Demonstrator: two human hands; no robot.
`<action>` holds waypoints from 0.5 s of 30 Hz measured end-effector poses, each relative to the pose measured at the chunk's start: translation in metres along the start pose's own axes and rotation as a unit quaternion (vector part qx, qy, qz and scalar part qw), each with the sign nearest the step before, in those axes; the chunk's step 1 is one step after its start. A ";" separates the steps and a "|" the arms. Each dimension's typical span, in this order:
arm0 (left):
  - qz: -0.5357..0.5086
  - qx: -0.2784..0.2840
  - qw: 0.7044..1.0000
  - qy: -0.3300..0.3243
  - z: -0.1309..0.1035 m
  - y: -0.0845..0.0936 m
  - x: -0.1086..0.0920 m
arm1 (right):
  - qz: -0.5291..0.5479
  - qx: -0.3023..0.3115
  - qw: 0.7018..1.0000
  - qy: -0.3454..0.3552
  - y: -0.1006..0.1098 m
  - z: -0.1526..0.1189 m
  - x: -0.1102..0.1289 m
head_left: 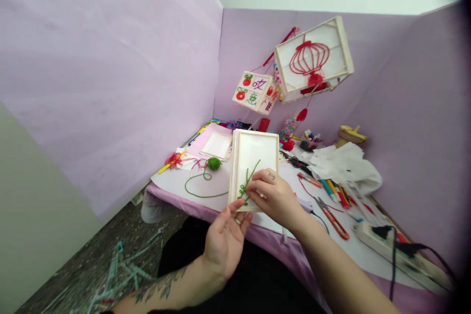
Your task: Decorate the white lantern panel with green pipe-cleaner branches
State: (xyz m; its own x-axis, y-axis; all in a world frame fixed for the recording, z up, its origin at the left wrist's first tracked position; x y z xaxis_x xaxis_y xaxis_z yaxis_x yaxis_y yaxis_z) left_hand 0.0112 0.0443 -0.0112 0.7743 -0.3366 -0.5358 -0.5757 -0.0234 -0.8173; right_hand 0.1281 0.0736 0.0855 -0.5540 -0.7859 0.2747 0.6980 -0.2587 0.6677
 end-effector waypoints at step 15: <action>0.010 0.027 1.000 -0.006 -0.001 0.001 0.004 | -0.145 -0.006 0.989 0.015 -0.010 -0.001 0.016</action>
State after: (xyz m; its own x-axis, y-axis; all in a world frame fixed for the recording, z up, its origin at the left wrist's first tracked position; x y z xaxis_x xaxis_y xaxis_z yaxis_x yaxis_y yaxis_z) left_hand 0.0133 0.0420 -0.0140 0.7656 -0.3250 -0.5551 -0.5771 0.0342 -0.8160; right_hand 0.1125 0.0635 0.0822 -0.7188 -0.6933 0.0515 0.5162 -0.4826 0.7075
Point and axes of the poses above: each hand's wrist, its own z-axis towards the middle knuckle, its own y-axis out of the back of the hand, x = y × z, the point moved 5 cm from there along z, towards the middle knuckle, and after that the axes turned 13 degrees about z, right-handed, at the moved point
